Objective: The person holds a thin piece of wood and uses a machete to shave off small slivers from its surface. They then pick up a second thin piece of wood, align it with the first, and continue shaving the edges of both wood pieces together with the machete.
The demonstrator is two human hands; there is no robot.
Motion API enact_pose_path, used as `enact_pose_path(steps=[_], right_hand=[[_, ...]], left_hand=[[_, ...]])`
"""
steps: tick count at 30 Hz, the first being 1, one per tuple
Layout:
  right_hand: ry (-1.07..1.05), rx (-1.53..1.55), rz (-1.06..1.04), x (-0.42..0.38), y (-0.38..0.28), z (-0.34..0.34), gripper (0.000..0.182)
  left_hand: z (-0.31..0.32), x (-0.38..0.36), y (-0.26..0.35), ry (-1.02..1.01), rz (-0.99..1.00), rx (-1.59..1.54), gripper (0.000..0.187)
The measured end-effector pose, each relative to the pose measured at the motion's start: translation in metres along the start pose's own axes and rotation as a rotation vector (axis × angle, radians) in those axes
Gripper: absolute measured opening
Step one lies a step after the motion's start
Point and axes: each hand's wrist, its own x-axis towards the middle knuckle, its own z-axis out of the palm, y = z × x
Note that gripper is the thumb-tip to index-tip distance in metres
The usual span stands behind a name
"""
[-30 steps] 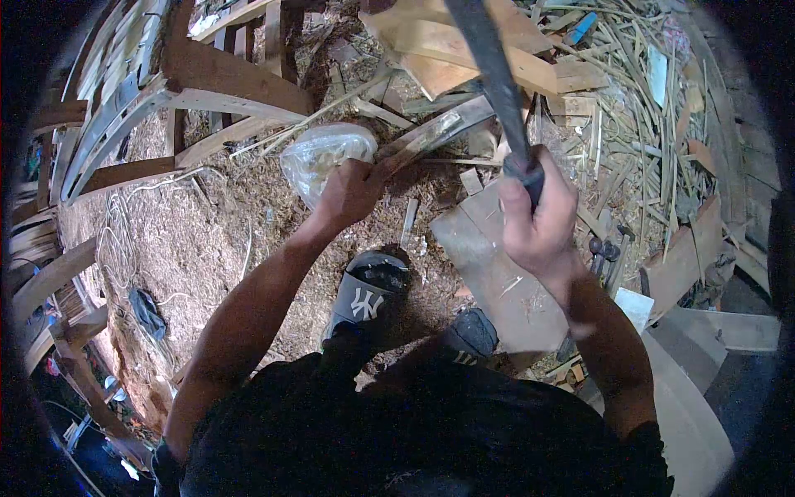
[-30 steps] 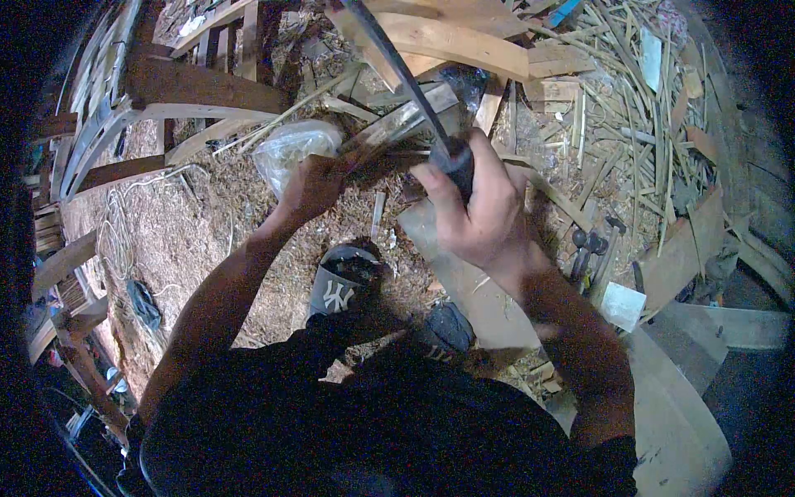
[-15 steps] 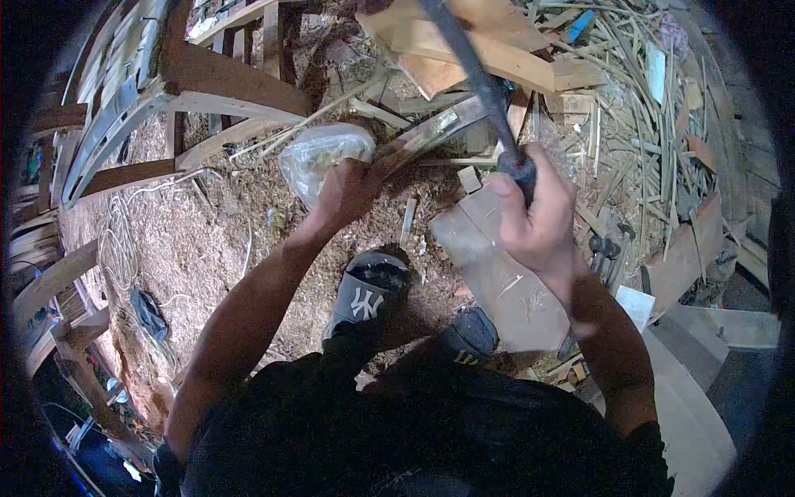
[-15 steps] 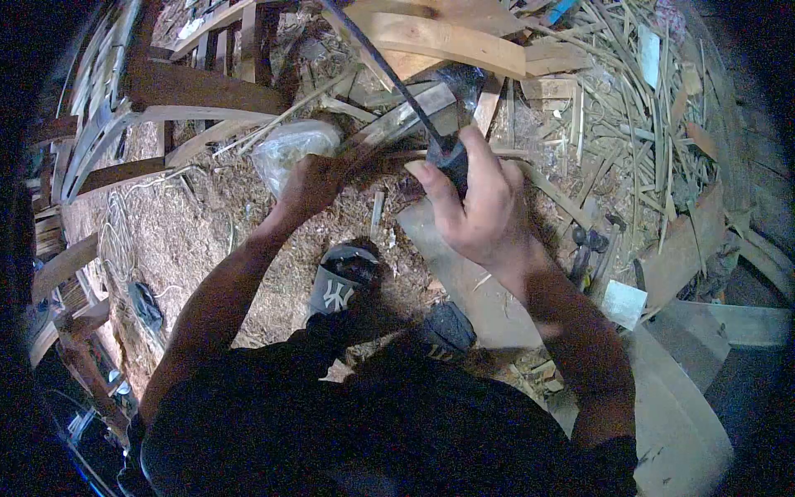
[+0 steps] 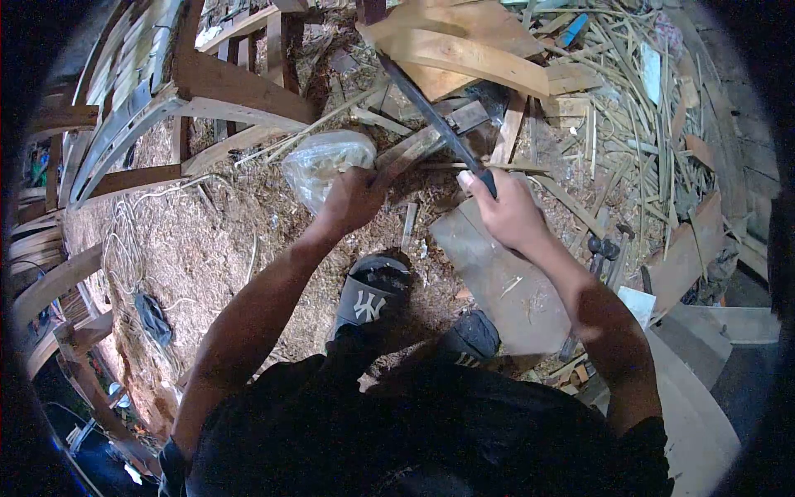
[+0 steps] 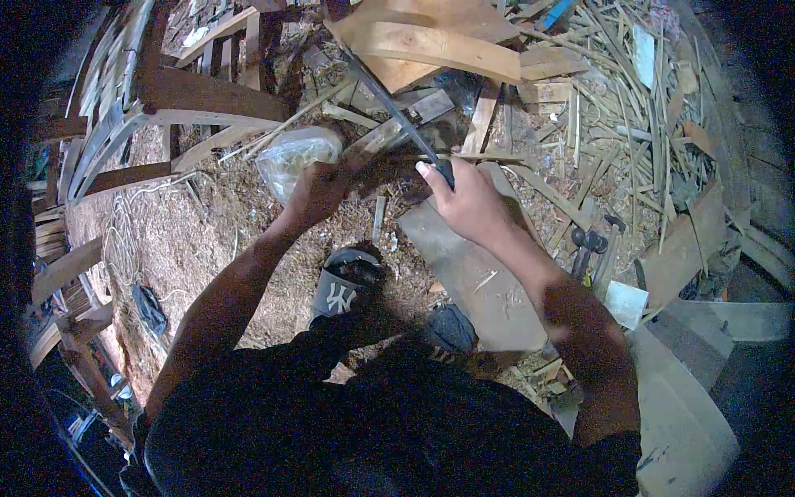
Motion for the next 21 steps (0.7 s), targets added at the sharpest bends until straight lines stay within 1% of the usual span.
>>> enact_pose_path(steps=[1,2,3,4,5,6,7,8,9,10,11,12,14,15,16,18,19,20,21], right_hand=[[-0.020,-0.032,-0.002,0.000,-0.007,-0.007,0.037],[-0.020,-0.031,0.000,-0.002,-0.013,-0.011,0.037],[0.084,0.020,-0.147,-0.004,-0.019,-0.013,0.036],[0.185,0.072,-0.294,-0.007,-0.026,-0.015,0.036],[0.177,0.073,-0.292,-0.011,-0.036,-0.019,0.036],[0.236,0.107,-0.355,-0.016,-0.046,-0.024,0.035],[0.298,0.141,-0.420,-0.017,-0.051,-0.025,0.035],[0.296,0.144,-0.417,-0.016,-0.044,-0.021,0.035],[0.322,0.089,-0.423,-0.014,-0.030,-0.013,0.035],[0.348,0.034,-0.429,-0.012,-0.016,-0.001,0.035],[0.209,0.077,-0.235,-0.005,-0.003,0.014,0.038],[0.211,0.076,-0.237,-0.001,0.004,0.020,0.038],[0.072,-0.126,0.026,0.003,0.016,0.026,0.044],[0.042,-0.030,0.037,0.004,0.009,0.021,0.049],[0.048,-0.032,0.039,0.006,0.007,0.014,0.049],[0.009,0.022,-0.027,0.011,0.001,0.004,0.048],[0.019,0.062,-0.022,0.008,-0.008,-0.002,0.041],[0.018,0.062,-0.023,0.004,-0.020,-0.009,0.041],[0.110,0.083,-0.141,-0.001,-0.038,-0.019,0.037]], left_hand=[[0.003,0.002,-0.006,0.000,0.001,0.002,0.057],[0.005,0.005,-0.012,-0.039,-0.066,0.016,0.026],[0.007,0.007,-0.016,-0.077,-0.135,0.029,0.037],[0.004,0.006,-0.011,-0.077,-0.139,0.027,0.037],[0.000,0.003,-0.007,-0.076,-0.050,0.072,0.031],[-0.001,0.001,-0.004,-0.077,0.039,0.117,0.033],[0.000,0.001,-0.004,-0.081,0.034,0.117,0.033],[0.000,0.002,-0.003,-0.080,0.033,0.092,0.035],[0.000,0.003,-0.004,-0.078,0.032,0.067,0.042],[0.005,0.004,-0.014,-0.080,0.030,0.067,0.042],[0.013,0.005,-0.032,-0.049,0.134,0.174,0.031],[0.013,0.006,-0.035,-0.014,0.237,0.280,0.024],[0.012,0.010,-0.041,-0.028,0.227,0.247,0.023],[0.013,0.008,-0.041,-0.051,0.210,0.210,0.023],[0.014,0.008,-0.039,-0.052,0.216,0.209,0.023],[0.014,0.008,-0.038,-0.034,0.145,0.189,0.024],[0.009,0.006,-0.025,-0.034,0.144,0.189,0.024],[0.005,0.006,-0.013,-0.034,0.017,0.126,0.033],[0.002,0.006,-0.004,-0.033,-0.110,0.061,0.059]])
